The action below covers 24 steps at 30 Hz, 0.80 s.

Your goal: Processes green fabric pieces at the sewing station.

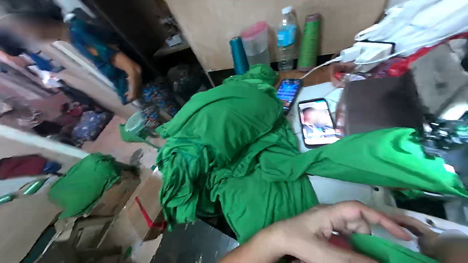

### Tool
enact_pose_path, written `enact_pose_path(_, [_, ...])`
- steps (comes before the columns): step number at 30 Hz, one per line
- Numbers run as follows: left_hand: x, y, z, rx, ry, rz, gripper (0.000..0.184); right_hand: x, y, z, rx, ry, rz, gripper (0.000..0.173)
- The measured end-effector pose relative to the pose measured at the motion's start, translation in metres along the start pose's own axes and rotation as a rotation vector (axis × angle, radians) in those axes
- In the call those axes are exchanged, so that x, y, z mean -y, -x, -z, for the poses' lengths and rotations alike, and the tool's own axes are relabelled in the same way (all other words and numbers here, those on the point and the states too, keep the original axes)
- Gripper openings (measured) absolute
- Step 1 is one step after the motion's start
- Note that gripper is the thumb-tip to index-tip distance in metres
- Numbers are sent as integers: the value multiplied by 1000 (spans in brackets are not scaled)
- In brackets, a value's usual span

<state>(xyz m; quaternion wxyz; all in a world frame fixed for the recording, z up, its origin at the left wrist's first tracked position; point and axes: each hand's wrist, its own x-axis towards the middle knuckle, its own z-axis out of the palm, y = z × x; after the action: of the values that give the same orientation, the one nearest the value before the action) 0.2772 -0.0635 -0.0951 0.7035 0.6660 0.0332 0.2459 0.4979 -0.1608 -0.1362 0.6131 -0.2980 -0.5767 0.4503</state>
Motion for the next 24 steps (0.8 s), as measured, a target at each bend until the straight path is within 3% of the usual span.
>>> enact_pose_path(2, [1, -4, 2, 126, -102, 69, 49, 7, 4, -8, 2, 128, 0, 15])
enact_pose_path(6, [-2, -14, 7, -26, -327, 7, 18, 2, 3, -23, -151, 294, 26, 17])
enact_pose_path(11, [-17, -55, 25, -127, -810, -194, 18, -11, 11, -17, -241, 113, -11, 23])
enact_pose_path(16, [-12, -108, 11, -160, -1142, -271, 19, -6, 1, 0, -539, 95, -26, 28])
enact_pose_path(20, [17, -138, 21, -179, -1153, -135, 11, -12, -12, 13, -694, 79, -132, 30])
enact_pose_path(24, [25, -141, 28, -197, -1073, 25, 12, -23, -10, 16, -725, 23, -135, 31])
